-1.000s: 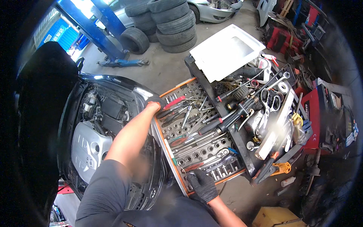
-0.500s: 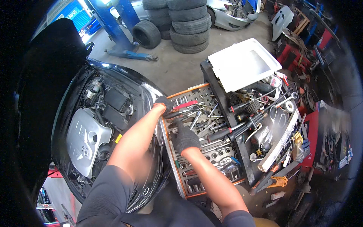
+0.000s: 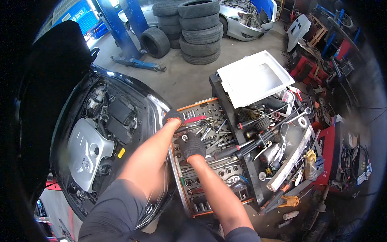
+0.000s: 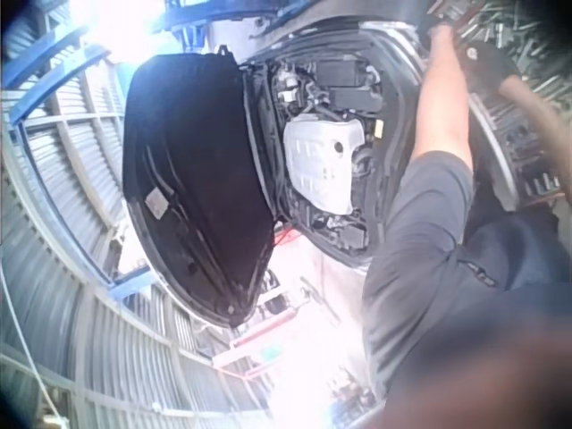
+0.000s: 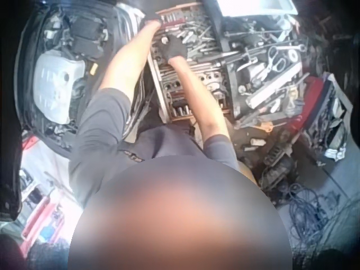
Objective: The person aligns and places a silver V6 engine cover into the engine bay, then uses a ratchet to tighten fasteners on the cover. The person also briefly uses a work light to illuminate the engine bay.
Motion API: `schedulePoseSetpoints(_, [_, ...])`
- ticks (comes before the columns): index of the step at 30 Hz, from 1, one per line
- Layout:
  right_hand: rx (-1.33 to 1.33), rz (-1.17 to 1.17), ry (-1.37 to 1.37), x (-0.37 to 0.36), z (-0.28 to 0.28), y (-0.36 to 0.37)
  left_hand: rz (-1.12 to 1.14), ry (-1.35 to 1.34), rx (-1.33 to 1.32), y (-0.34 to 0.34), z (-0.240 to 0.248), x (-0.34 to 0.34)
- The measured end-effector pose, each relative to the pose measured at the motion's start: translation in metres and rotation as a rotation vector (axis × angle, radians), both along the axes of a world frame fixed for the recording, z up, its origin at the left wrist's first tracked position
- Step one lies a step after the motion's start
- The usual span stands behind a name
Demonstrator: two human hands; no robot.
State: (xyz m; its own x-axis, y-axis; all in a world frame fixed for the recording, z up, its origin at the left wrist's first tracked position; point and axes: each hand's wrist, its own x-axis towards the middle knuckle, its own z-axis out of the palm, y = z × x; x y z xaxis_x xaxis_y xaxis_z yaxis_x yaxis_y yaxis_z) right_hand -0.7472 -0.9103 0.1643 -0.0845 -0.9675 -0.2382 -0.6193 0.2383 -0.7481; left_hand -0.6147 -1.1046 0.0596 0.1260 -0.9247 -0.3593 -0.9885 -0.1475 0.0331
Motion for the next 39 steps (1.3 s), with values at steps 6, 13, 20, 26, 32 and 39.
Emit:
schedulePoseSetpoints(6, [-0.098,-0.018,-0.356,-0.031,0.008,0.089,0.044,0.074,-0.150,0.003,0.002,0.014])
schedulePoseSetpoints(13, [0.113,-0.050,-0.670,-0.065,0.025,0.183,-0.142,1.065,0.034,0.089,0.089,0.030])
schedulePoseSetpoints(20, [0.073,0.223,-0.804,-0.043,0.054,0.181,0.809,1.899,0.184,0.255,0.095,0.037])
schedulePoseSetpoints(26, [0.200,0.552,-0.832,0.005,0.065,0.177,1.053,1.987,-0.164,0.331,0.067,0.097])
schedulePoseSetpoints(32, [0.131,0.748,-0.826,0.075,0.062,0.204,1.145,1.932,-0.433,0.396,0.057,0.149])
schedulePoseSetpoints(39, [0.299,0.934,-0.692,0.161,0.060,0.255,1.408,1.635,-0.423,0.484,0.074,0.219])
